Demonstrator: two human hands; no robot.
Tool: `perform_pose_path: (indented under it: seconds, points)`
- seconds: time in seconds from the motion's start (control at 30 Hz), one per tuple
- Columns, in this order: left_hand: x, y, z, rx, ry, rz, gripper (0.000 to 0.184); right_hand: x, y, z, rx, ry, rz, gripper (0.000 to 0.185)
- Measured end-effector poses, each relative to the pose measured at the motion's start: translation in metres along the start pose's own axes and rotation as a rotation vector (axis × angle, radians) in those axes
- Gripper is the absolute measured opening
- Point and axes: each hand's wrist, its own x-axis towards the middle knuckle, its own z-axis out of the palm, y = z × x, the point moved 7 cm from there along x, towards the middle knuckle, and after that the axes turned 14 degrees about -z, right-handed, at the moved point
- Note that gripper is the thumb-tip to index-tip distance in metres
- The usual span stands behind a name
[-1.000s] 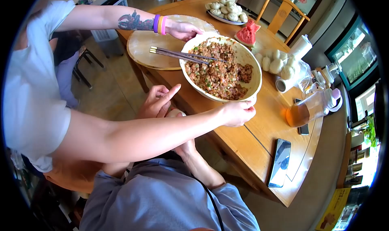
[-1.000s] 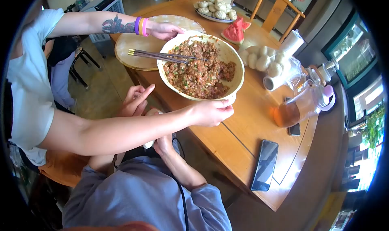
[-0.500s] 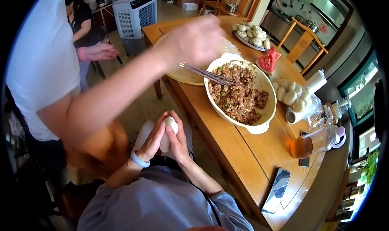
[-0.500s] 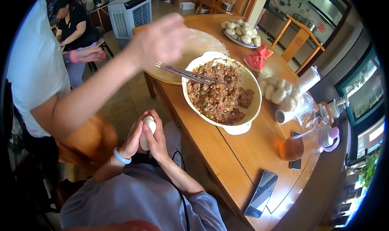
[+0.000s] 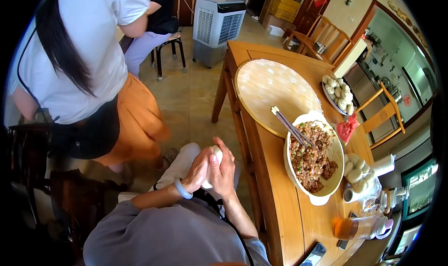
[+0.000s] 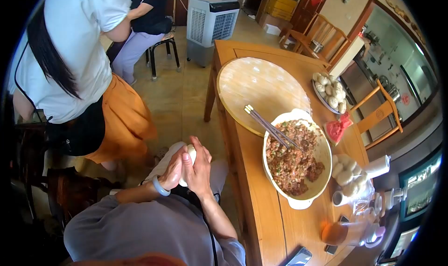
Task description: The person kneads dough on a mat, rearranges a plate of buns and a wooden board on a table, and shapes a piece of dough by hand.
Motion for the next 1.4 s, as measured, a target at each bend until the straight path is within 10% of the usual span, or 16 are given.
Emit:
perform_pose_path:
  seconds: [0.23, 0.6, 1.07, 1.4]
  points:
    - [0.003, -0.008, -0.016, -0.302, 0.047, -0.386, 0.048, 0.008, 0.030, 0.025, 0.721, 0.086, 0.231, 0.059]
    - [0.016, -0.009, -0.040, -0.099, 0.002, -0.125, 0.053, 0.031, 0.018, 0.029, 0.090, 0.081, -0.043, 0.048]
    - [0.023, -0.013, -0.094, -0.569, 0.000, -0.372, 0.044, 0.042, 0.028, 0.088, 0.499, -0.178, 0.323, 0.069]
    - [0.035, -0.026, -0.103, -0.383, 0.094, -0.205, 0.045, 0.041, 0.042, 0.082, 0.236, -0.103, 0.190, 0.047]
